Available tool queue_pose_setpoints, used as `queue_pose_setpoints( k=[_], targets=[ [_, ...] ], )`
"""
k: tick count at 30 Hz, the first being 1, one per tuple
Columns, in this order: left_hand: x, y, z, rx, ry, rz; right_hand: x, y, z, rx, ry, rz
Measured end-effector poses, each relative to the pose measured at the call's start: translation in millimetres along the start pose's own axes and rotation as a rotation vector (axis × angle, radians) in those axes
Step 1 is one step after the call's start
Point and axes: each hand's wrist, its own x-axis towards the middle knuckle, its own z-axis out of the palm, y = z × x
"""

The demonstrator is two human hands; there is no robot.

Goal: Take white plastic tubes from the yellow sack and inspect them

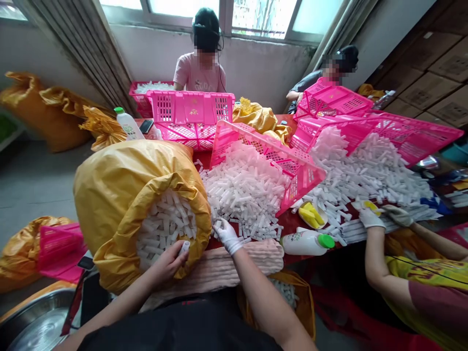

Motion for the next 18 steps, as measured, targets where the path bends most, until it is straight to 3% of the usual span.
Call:
queue_pose_setpoints(
  k=[4, 7, 9, 12, 15, 18],
  targets=[
    [-10.7, 34.0, -1.2, -0.170, 0.027, 0.091, -47.6, -52.7, 9.0, 0.524, -0.198, -0.006],
    [-12.4, 46.2, 0.6, -0.279, 0.001, 0.124, -70.4, -75.6, 22.3, 0.715, -0.204, -0.017],
    [-10.8, 47.6, 6.2, -0.425, -0.028, 0.085, -76.3, -77.2, 30.8, 0.703, -0.124, -0.076],
    [-8.3, 43.3, 19.7, -0.780, -0.131, -0.051, -79.1, -68.4, 34.9, 0.516, -0.005, -0.218],
    [-7.6, 39.0, 30.8, -1.037, -0.213, -0.083, -80.8, -61.3, 30.0, 0.482, -0.047, -0.198],
    [-6.5, 40.7, 31.4, -1.045, -0.246, -0.069, -81.6, -62.9, 25.1, 0.584, -0.093, -0.148]
  ],
)
